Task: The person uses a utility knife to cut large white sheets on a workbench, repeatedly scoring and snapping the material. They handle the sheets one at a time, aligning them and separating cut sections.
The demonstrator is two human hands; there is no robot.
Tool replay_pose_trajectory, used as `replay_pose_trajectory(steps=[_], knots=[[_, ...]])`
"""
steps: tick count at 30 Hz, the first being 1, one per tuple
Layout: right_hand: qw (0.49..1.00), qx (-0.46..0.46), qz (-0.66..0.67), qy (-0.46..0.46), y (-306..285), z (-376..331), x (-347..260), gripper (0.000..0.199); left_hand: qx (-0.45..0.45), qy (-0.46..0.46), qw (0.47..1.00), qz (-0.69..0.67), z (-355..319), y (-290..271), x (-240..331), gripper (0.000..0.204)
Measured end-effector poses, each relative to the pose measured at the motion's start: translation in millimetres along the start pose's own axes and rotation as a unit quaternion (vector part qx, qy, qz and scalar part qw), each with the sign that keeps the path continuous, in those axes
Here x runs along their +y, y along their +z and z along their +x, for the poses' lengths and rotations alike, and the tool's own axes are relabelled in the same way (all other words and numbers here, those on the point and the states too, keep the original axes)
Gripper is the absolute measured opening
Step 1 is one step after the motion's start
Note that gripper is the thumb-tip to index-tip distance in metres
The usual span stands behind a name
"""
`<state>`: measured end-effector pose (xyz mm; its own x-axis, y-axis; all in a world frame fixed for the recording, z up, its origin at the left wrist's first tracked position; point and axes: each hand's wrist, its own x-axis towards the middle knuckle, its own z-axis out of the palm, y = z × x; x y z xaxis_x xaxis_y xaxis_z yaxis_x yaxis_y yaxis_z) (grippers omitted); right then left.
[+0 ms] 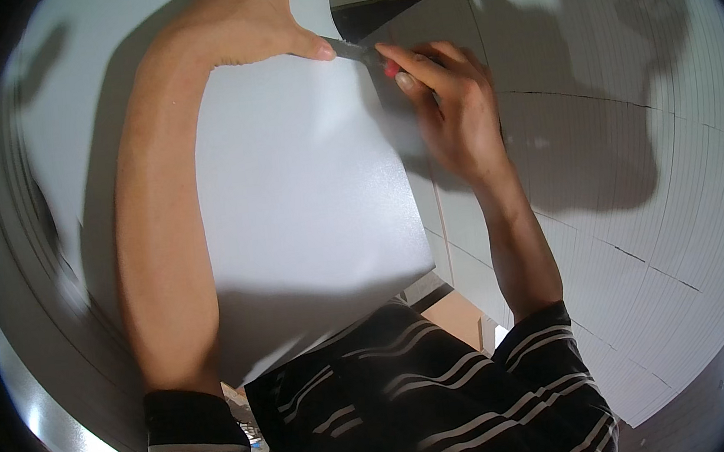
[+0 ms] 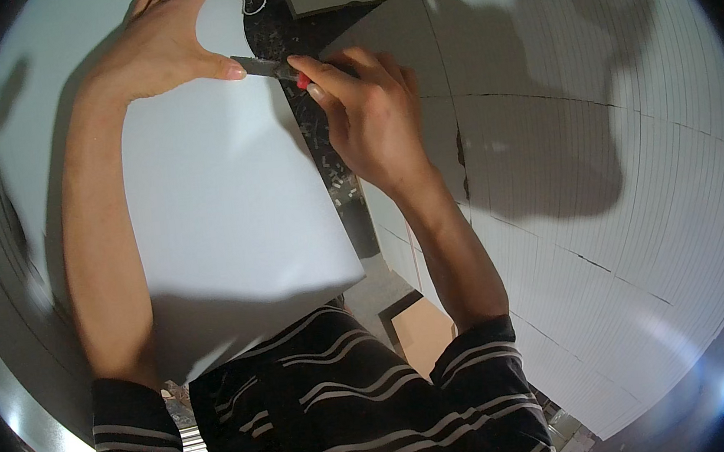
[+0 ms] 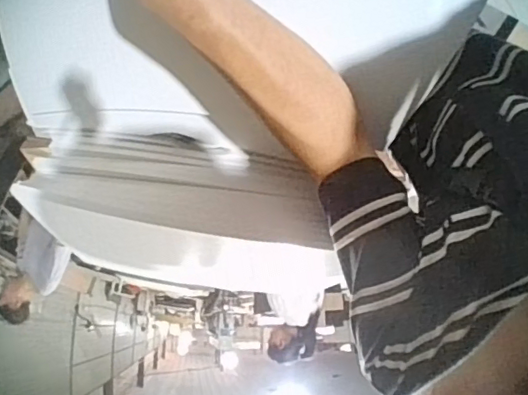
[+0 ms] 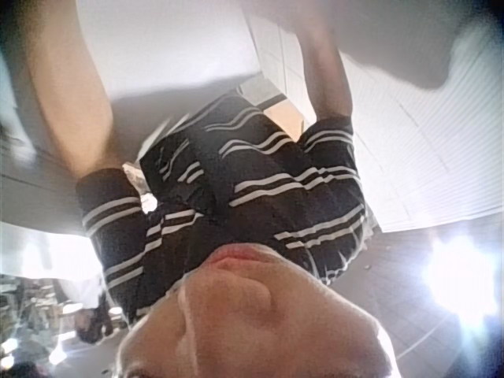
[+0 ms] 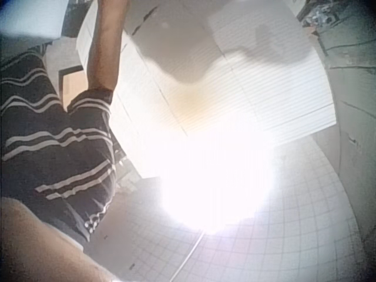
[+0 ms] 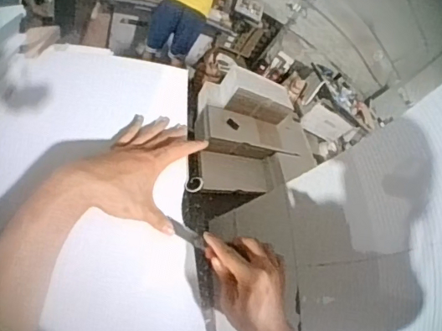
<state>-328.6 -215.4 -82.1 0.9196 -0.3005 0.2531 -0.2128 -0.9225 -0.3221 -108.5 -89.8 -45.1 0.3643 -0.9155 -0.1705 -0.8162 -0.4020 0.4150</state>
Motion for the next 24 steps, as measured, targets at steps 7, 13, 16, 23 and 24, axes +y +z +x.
replay_pose_trajectory(steps=[7,13,16,23,24], knots=[[0.999,-0.015,0.006,0.04,0.1,-1.8,1.6,0.037,0.008,0.003,1.0,0.007,-2.0,-0.4,3.0,0.127],[0.999,-0.02,0.008,0.036,-5.4,-9.3,1.0,0.038,0.002,0.013,1.0,0.016,-2.0,-0.4,0.2,0.13],[0.999,-0.022,-0.003,0.034,-5.0,-9.0,1.2,0.04,0.002,0.012,1.0,0.013,-0.3,2.8,-2.3,0.131],[0.999,-0.02,-0.007,0.037,-2.3,-9.3,0.2,0.042,0.008,0.0,1.0,0.017,0.8,6.4,-1.5,0.132],[0.999,-0.018,-0.005,0.037,-2.1,-9.3,0.2,0.042,0.004,-0.001,1.0,0.01,0.7,6.0,-0.2,0.132]])
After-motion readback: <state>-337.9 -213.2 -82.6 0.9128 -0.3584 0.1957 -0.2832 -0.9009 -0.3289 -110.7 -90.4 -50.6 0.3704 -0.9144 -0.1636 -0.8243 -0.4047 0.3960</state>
